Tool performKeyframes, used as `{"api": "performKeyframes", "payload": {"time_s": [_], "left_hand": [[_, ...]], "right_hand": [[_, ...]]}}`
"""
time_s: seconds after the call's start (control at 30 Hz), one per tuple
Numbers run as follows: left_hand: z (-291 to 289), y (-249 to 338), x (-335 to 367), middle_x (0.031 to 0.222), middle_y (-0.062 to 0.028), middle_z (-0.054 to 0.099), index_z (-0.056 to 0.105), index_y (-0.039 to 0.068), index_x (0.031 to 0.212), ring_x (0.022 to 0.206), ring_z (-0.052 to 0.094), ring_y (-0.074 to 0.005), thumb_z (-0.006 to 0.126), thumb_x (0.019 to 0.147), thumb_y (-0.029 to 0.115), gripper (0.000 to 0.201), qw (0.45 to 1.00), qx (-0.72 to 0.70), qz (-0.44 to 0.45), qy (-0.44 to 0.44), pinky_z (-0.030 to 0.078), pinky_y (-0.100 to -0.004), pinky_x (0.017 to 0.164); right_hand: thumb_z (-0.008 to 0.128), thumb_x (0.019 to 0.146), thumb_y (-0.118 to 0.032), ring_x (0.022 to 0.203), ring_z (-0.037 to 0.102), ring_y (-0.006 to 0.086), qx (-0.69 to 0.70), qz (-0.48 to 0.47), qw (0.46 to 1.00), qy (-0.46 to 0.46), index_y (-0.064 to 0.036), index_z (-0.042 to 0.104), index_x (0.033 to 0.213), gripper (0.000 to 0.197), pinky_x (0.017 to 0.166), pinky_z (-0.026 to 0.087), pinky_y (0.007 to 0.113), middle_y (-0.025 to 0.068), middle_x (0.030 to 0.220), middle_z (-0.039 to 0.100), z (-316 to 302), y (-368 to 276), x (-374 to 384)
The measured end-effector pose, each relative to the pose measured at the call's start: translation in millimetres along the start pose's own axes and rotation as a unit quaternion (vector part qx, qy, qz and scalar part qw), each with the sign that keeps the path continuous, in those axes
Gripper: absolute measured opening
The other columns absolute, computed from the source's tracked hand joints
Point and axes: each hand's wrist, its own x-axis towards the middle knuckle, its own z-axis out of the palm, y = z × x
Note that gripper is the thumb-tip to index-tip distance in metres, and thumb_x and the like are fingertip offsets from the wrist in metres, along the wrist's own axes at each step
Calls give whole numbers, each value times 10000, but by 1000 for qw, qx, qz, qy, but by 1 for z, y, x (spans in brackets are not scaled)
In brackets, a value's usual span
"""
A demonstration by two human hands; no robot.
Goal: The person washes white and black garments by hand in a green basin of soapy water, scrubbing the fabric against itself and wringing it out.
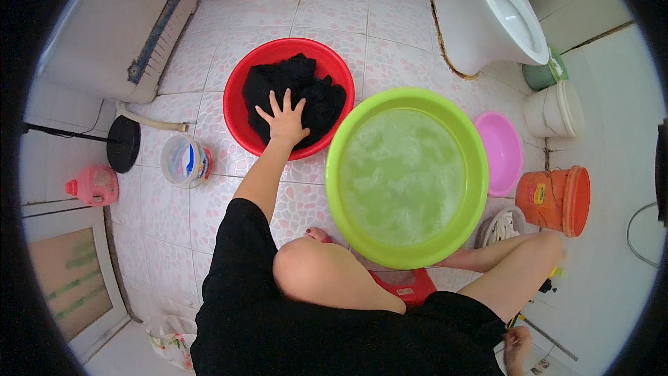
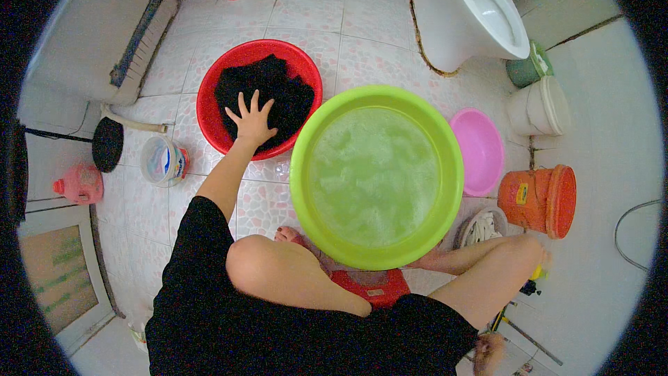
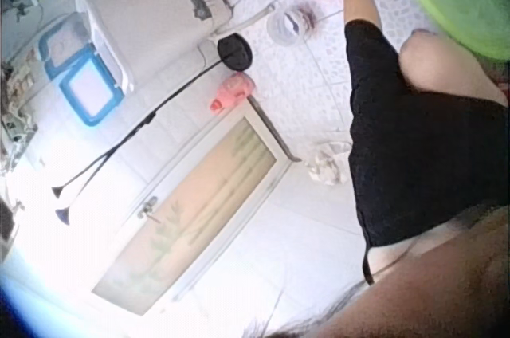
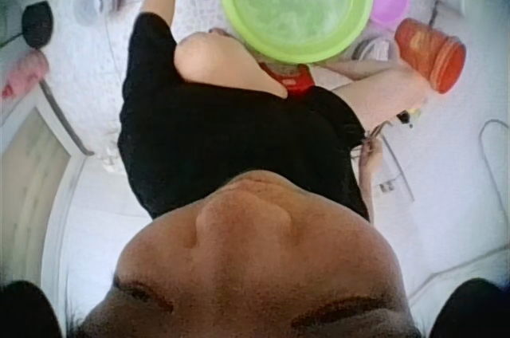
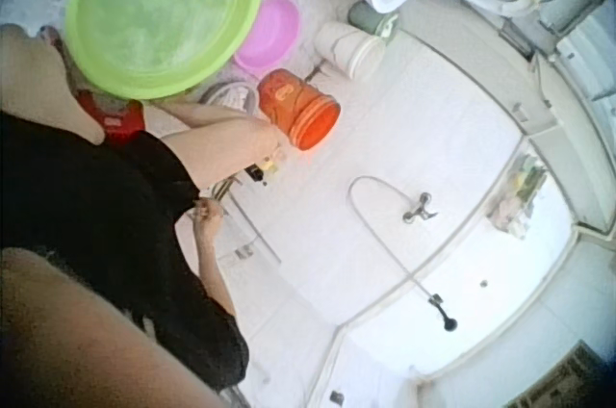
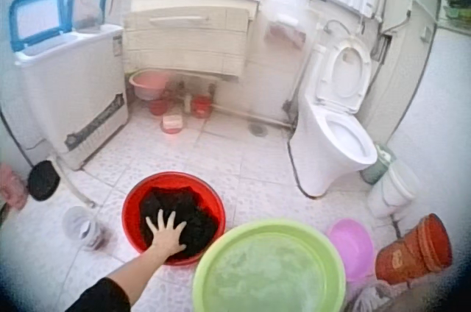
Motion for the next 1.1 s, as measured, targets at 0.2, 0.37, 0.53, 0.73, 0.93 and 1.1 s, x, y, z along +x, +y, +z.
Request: {"api": "performKeyframes", "payload": {"time_s": [0.2,0.37,0.53,0.73,0.93,1.1], "left_hand": [[-11,3,10,1324,-98,295,475,193,1157,1265,131,-369,675,600,308,603,1000,-16,-14,20,27,-671,936],[4,-1,60,1054,-121,516,563,83,969,1034,439,-303,513,653,24,326,958,-180,146,171,367,-397,901],[32,-2,113,1063,-160,536,562,77,1043,976,519,-311,458,703,-33,371,959,-219,132,122,412,-368,855],[47,11,154,1033,-153,565,570,101,1046,961,543,-303,489,758,42,305,983,-165,35,-72,443,-392,814],[52,19,158,1013,-122,583,585,132,988,898,574,-312,552,769,183,227,994,-45,20,-102,462,-399,779],[34,20,131,966,-107,592,556,116,909,857,584,-305,540,785,208,155,999,-20,-4,-38,472,-407,710]], "right_hand": [[588,581,68,589,450,239,-25,29,997,65,3,470,638,146,548,360,316,117,629,476,-45,-36,29],[646,671,-32,568,527,217,45,51,976,-207,2,615,723,68,568,420,293,120,620,578,-29,-124,66],[611,707,-42,641,573,243,188,-179,949,-178,-41,613,819,112,571,459,327,110,692,585,6,-204,149],[605,718,-72,738,556,235,144,-443,853,-237,-71,599,862,145,643,442,326,72,762,582,95,-263,225],[599,720,-103,755,551,236,162,-495,817,-247,-80,581,871,154,660,441,332,65,767,563,119,-260,249],[590,723,-99,747,545,257,154,-463,831,-269,-73,576,877,157,659,440,352,75,772,551,118,-236,260]]}}
